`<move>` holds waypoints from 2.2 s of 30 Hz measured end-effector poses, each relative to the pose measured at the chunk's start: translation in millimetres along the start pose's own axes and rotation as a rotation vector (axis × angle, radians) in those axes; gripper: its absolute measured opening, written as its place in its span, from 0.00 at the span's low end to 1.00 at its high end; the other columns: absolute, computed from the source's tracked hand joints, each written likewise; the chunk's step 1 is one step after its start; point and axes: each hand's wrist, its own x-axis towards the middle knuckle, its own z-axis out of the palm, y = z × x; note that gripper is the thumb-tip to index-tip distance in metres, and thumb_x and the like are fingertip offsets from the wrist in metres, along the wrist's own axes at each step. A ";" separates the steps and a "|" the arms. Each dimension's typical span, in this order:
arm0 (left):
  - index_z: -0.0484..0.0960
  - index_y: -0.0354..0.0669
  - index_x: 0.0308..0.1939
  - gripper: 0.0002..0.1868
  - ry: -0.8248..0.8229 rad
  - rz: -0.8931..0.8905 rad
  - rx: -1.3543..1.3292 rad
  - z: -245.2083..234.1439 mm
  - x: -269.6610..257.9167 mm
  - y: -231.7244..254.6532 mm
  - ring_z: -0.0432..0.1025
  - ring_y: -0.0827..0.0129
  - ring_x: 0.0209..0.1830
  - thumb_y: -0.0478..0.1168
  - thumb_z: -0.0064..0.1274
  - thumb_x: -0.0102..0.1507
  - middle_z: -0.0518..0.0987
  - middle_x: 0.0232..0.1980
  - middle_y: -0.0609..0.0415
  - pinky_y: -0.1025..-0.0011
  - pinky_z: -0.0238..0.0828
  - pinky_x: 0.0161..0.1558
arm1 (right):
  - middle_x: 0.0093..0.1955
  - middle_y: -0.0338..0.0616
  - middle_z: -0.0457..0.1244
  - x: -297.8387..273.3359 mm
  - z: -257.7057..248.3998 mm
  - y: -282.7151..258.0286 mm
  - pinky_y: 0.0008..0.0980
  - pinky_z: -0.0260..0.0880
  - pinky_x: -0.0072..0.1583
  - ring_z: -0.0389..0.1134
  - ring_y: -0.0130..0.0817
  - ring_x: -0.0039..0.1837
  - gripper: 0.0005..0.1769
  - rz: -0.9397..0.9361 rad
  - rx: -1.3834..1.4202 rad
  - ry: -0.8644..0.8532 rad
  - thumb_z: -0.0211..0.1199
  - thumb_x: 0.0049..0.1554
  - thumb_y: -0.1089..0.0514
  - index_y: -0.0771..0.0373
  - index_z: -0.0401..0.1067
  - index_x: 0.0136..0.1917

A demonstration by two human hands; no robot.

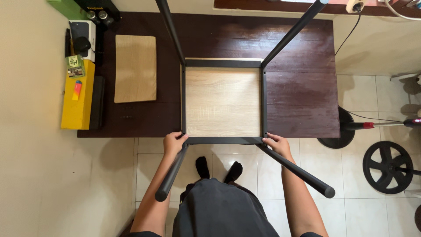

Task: The person assembles a small table by attaching a black metal frame to a light-colored wooden tabletop. They align the frame, insert and tighten screws at each corner, and secure the tabletop to the frame.

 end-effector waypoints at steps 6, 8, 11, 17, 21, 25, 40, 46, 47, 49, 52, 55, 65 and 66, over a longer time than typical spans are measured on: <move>0.87 0.33 0.47 0.26 0.045 0.052 0.049 1.0 -1.0 2.3 0.81 0.53 0.48 0.51 0.70 0.55 0.85 0.48 0.40 0.64 0.77 0.51 | 0.50 0.49 0.73 -2.0 4.5 2.1 0.29 0.72 0.51 0.72 0.30 0.49 0.28 0.006 0.007 0.023 0.71 0.54 0.57 0.72 0.75 0.65; 0.87 0.33 0.47 0.26 0.034 0.035 0.044 0.8 -2.2 2.6 0.81 0.53 0.49 0.51 0.69 0.55 0.85 0.48 0.40 0.64 0.77 0.51 | 0.50 0.49 0.73 -1.1 4.4 1.5 0.29 0.72 0.51 0.72 0.30 0.49 0.28 0.008 0.003 0.022 0.71 0.54 0.57 0.72 0.75 0.65; 0.87 0.32 0.48 0.26 0.027 0.029 0.049 -0.4 -2.6 4.2 0.81 0.53 0.49 0.51 0.69 0.56 0.85 0.49 0.39 0.64 0.76 0.51 | 0.49 0.50 0.73 -0.8 4.3 2.0 0.30 0.73 0.51 0.73 0.31 0.48 0.27 0.004 0.016 0.013 0.71 0.54 0.57 0.72 0.74 0.65; 0.86 0.33 0.50 0.26 -0.011 0.008 0.061 -1.8 0.2 1.5 0.81 0.53 0.49 0.50 0.68 0.56 0.85 0.49 0.38 0.64 0.76 0.51 | 0.47 0.50 0.74 2.9 3.5 3.0 0.28 0.72 0.53 0.73 0.30 0.47 0.27 -0.031 -0.100 0.027 0.72 0.53 0.57 0.69 0.76 0.65; 0.86 0.34 0.51 0.26 -0.024 -0.029 0.064 -2.1 -0.1 1.3 0.82 0.53 0.48 0.50 0.68 0.56 0.84 0.48 0.38 0.65 0.77 0.51 | 0.46 0.50 0.74 5.3 3.5 2.3 0.28 0.72 0.52 0.73 0.29 0.46 0.27 -0.045 -0.136 0.024 0.72 0.53 0.57 0.68 0.76 0.64; 0.86 0.34 0.52 0.27 -0.032 -0.032 0.085 -2.7 0.8 2.5 0.82 0.53 0.47 0.50 0.68 0.57 0.85 0.48 0.37 0.65 0.77 0.50 | 0.45 0.50 0.74 3.1 2.9 0.3 0.28 0.72 0.51 0.73 0.30 0.46 0.27 -0.044 -0.104 0.015 0.72 0.53 0.57 0.68 0.76 0.64; 0.83 0.36 0.59 0.31 -0.144 -0.263 -0.089 -11.3 2.9 -3.6 0.83 0.62 0.46 0.42 0.68 0.53 0.87 0.51 0.42 0.68 0.78 0.47 | 0.59 0.56 0.69 9.0 10.1 17.9 0.32 0.72 0.55 0.72 0.36 0.56 0.24 -0.313 -0.232 0.080 0.76 0.52 0.59 0.77 0.78 0.58; 0.86 0.34 0.52 0.27 -0.022 -0.012 0.065 1.9 -3.1 -3.2 0.81 0.55 0.48 0.44 0.72 0.52 0.85 0.50 0.38 0.65 0.76 0.50 | 0.48 0.56 0.73 6.5 -0.1 1.0 0.30 0.74 0.49 0.73 0.34 0.46 0.27 0.033 -0.066 0.017 0.71 0.54 0.56 0.71 0.76 0.64; 0.87 0.33 0.52 0.27 0.007 0.031 0.067 3.0 -3.2 -3.4 0.80 0.53 0.48 0.44 0.72 0.52 0.84 0.50 0.38 0.64 0.75 0.51 | 0.48 0.55 0.73 6.2 -1.2 0.6 0.30 0.73 0.49 0.73 0.34 0.46 0.27 0.040 -0.071 0.018 0.71 0.54 0.57 0.71 0.75 0.64; 0.86 0.33 0.52 0.27 0.021 0.045 0.054 3.1 -5.2 -3.1 0.80 0.53 0.48 0.44 0.72 0.52 0.84 0.51 0.38 0.63 0.76 0.51 | 0.48 0.55 0.73 6.8 -2.2 2.7 0.30 0.73 0.50 0.73 0.34 0.47 0.27 0.052 -0.083 0.015 0.71 0.54 0.57 0.71 0.75 0.64; 0.84 0.33 0.54 0.28 -0.024 -0.030 0.019 0.5 -5.7 1.6 0.81 0.55 0.46 0.45 0.70 0.53 0.83 0.53 0.40 0.64 0.77 0.50 | 0.50 0.51 0.73 9.0 -3.4 9.2 0.29 0.73 0.52 0.74 0.31 0.50 0.27 -0.006 -0.055 -0.004 0.71 0.54 0.57 0.71 0.75 0.63; 0.84 0.34 0.54 0.28 -0.042 -0.050 0.027 -2.4 -6.7 8.7 0.81 0.55 0.46 0.45 0.69 0.53 0.83 0.54 0.41 0.64 0.76 0.51 | 0.50 0.50 0.73 11.9 -4.9 15.5 0.29 0.73 0.54 0.74 0.31 0.51 0.26 -0.026 -0.084 0.002 0.72 0.54 0.57 0.71 0.76 0.63; 0.86 0.35 0.53 0.27 -0.029 0.048 0.127 -6.1 -1.5 13.4 0.78 0.50 0.55 0.47 0.70 0.54 0.83 0.54 0.38 0.62 0.73 0.57 | 0.49 0.49 0.73 15.9 -1.3 19.8 0.30 0.73 0.51 0.74 0.32 0.49 0.24 0.015 0.014 0.004 0.70 0.56 0.58 0.70 0.76 0.64; 0.86 0.35 0.53 0.27 -0.029 0.070 0.134 -5.7 -1.0 12.8 0.78 0.50 0.55 0.47 0.70 0.54 0.83 0.54 0.38 0.61 0.73 0.57 | 0.49 0.49 0.73 15.9 -1.6 19.6 0.30 0.73 0.51 0.74 0.32 0.49 0.24 0.012 0.006 0.003 0.69 0.56 0.58 0.69 0.76 0.64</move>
